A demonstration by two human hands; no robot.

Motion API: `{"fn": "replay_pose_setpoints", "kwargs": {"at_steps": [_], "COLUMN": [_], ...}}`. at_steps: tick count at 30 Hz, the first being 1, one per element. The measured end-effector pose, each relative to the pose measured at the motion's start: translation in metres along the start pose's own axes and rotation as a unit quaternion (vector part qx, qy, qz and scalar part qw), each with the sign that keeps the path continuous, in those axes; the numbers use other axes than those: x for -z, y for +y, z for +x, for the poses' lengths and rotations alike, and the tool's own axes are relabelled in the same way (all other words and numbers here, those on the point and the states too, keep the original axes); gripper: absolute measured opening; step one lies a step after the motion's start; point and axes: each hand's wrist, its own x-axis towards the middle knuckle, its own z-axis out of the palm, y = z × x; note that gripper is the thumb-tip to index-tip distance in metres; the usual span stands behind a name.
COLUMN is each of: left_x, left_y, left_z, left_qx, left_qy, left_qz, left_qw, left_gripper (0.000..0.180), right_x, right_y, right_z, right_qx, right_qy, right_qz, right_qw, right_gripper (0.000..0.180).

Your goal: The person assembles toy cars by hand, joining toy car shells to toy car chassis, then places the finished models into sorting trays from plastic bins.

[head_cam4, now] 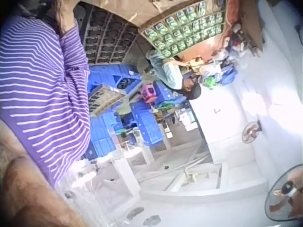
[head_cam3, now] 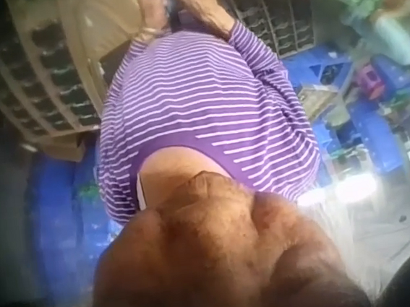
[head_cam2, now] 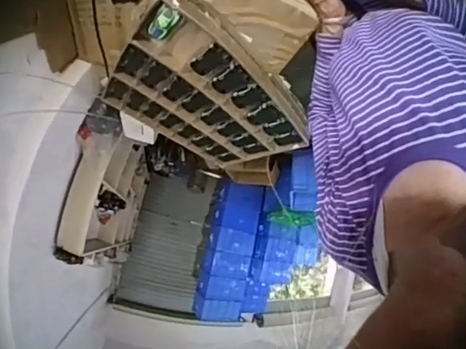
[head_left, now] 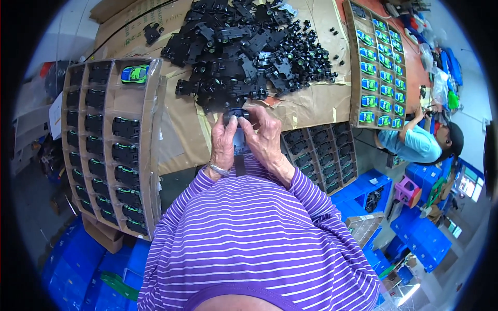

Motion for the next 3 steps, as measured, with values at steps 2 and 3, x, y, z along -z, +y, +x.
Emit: {"fn": "replay_pose_setpoints", "kwargs": {"at_steps": [2,3], "left_x": [0.01,0.018], "left_y": [-0.007,-0.011], "left_z": [0.004,0.007], "left_qx": [-0.007,0.029], "left_qy": [0.014,0.027], "left_qz": [0.065,0.046], "left_qw": [0.998,0.998], "left_gripper": [0.035,0.036], "right_x": [-0.006,-0.005], "right_y": [0.02,0.019], "right_z": [0.004,0.005], "right_qx": [-0.093,-0.091], "right_qy": [-0.086,-0.09], "right_qz": [0.116,0.112], "right_qw": [0.985,0.986], "right_gripper": [0.031,0.031]}}
